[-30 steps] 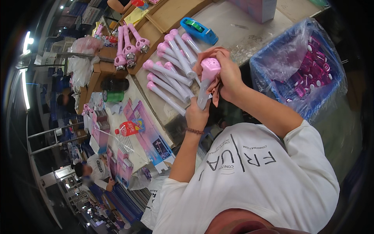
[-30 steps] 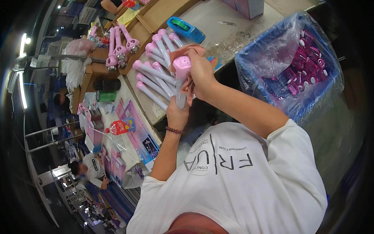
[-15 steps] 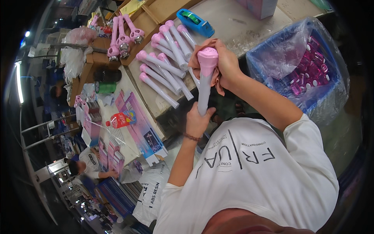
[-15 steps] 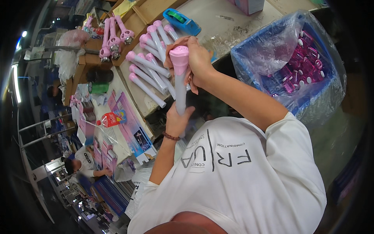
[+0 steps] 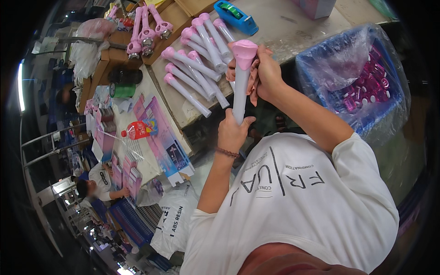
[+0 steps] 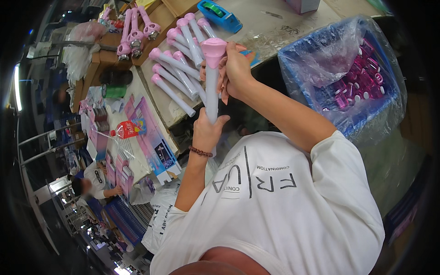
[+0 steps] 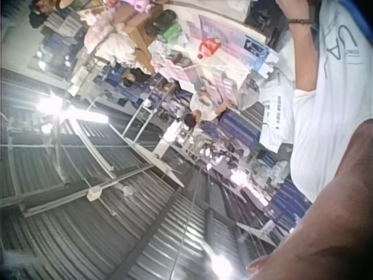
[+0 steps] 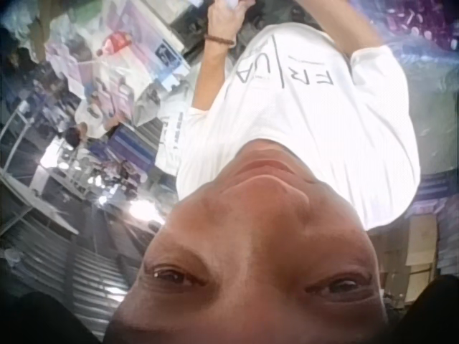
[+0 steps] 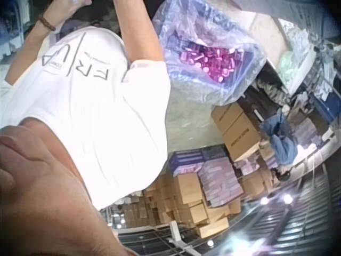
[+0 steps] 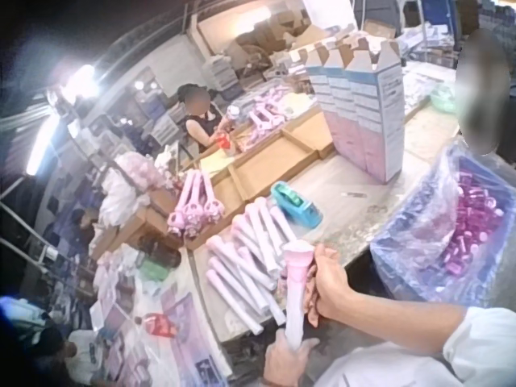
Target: The person unpacks pink bell-shaped components from a cardboard box and places them on a table. They then retrieve white plastic handles from a blue crate and repeatedly attach each bell to a handle by hand, arranging the assembled units on the table.
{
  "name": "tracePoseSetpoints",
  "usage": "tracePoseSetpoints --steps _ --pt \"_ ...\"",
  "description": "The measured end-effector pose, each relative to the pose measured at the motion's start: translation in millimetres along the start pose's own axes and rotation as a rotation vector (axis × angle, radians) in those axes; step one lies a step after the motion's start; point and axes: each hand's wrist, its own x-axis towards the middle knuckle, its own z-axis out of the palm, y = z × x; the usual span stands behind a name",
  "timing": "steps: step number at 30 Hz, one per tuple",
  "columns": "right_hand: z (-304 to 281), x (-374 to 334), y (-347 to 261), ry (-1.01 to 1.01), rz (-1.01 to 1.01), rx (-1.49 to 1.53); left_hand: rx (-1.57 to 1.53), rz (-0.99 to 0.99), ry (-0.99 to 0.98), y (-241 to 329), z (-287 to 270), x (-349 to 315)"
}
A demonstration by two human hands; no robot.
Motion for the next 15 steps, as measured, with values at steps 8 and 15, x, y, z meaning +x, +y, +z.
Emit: tracePoseSetpoints --steps 8,15 --pt "-3.7 7.6 7.1 -0.039 0.001 0.012 0.106 -0.052 -0.028 9.1 -2.3 -5.3" --pt "11.9 13.1 3.5 -0.005 0.007 0.318 -0.982 -0.094 -0.396 9.1 -17.8 -12.0"
